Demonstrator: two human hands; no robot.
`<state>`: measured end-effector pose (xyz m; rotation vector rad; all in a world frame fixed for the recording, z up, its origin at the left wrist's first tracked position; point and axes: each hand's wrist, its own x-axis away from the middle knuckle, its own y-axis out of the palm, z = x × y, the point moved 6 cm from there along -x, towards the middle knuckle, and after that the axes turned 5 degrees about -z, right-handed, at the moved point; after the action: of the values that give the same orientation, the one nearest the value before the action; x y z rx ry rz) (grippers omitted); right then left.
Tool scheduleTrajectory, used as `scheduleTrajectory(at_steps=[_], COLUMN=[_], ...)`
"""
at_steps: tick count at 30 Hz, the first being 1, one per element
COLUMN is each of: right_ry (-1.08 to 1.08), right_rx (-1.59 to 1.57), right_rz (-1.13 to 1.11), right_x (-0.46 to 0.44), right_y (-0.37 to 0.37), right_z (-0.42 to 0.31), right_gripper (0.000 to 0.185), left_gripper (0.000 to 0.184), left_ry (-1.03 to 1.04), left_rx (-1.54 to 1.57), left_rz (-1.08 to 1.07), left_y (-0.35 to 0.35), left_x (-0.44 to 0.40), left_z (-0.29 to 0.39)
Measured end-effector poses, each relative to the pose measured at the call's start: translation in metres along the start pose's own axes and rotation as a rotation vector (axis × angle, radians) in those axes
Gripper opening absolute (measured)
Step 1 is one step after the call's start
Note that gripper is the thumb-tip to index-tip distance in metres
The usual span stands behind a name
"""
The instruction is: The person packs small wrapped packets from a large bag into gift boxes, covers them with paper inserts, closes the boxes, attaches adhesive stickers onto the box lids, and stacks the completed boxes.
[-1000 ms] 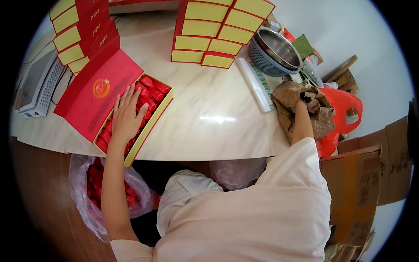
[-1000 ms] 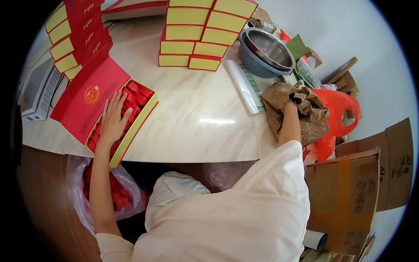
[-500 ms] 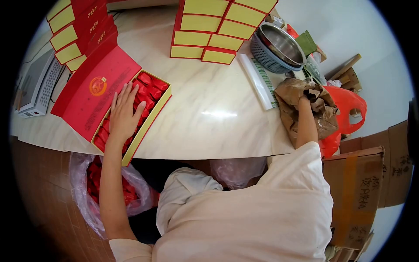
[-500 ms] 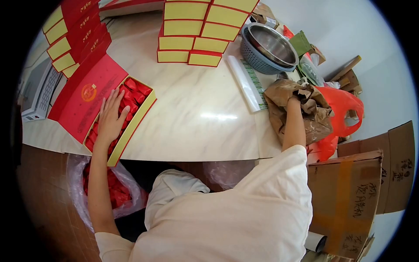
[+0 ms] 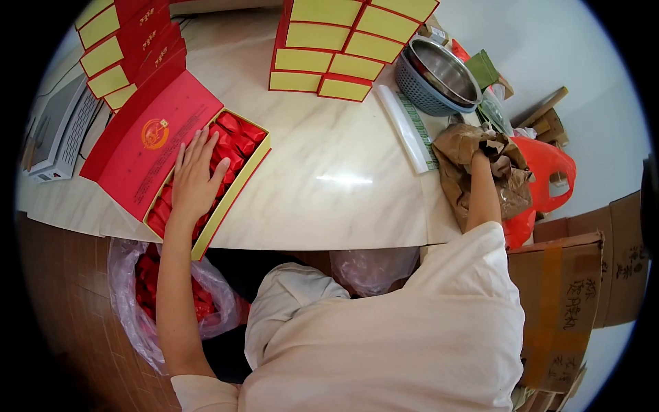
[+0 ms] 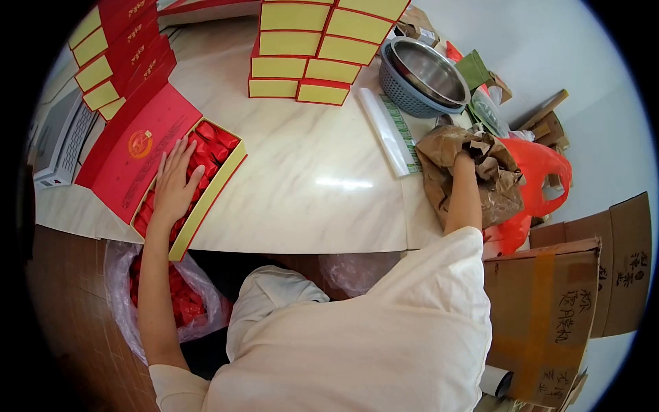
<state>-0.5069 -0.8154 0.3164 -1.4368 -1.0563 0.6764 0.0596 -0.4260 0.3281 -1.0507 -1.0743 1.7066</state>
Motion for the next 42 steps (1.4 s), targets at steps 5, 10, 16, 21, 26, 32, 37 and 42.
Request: scheduleTrajectory(at_steps=[5, 10, 16, 21, 26, 32, 37, 42], right_ry=[0.008, 0.022, 0.046, -0.012, -0.376, -0.506, -0.807, -0.979], right_rx=[0.007, 0.015, 0.03, 0.016, -0.188, -0.501, -1.027, -1.288], right_rz=[0.011, 0.031, 0.097, 0.29, 0.752, 1.064, 0.925, 0.709], right_x=[0.001, 0.004, 0.01, 0.035, 0.111, 0.192, 0.225, 0.256], right_y=[0.0, -0.004, -0.013, -0.049, -0.115, -0.189, -0.214, -0.21], right_z=[0.001, 0.002, 0.013, 0.031, 0.046, 0.039, 0.005, -0.038], right_gripper=[0.025, 0.025, 0.025, 0.025, 0.021, 0.025, 0.024, 0.026], left_gripper=[0.056, 0.055, 0.055, 0.055, 0.055, 0.056, 0.056, 0.055], left_ry=[0.006, 0.002, -0.004, 0.006, 0.005, 0.021, 0.016, 0.025], left_rx=[-0.014, 0.0, 0.003, 0.005, -0.014, -0.013, -0.004, 0.006], left_rz=[0.008, -0.005, -0.014, -0.012, -0.028, -0.025, -0.009, 0.005], left_y=[0.001, 0.0, 0.001, 0.002, 0.004, 0.006, 0.005, 0.004], left_x=[0.0, 0.0, 0.001, 0.001, 0.0, 0.0, 0.001, 0.001], left_z=[-0.001, 0.0, -0.001, -0.003, -0.004, -0.006, -0.006, -0.005])
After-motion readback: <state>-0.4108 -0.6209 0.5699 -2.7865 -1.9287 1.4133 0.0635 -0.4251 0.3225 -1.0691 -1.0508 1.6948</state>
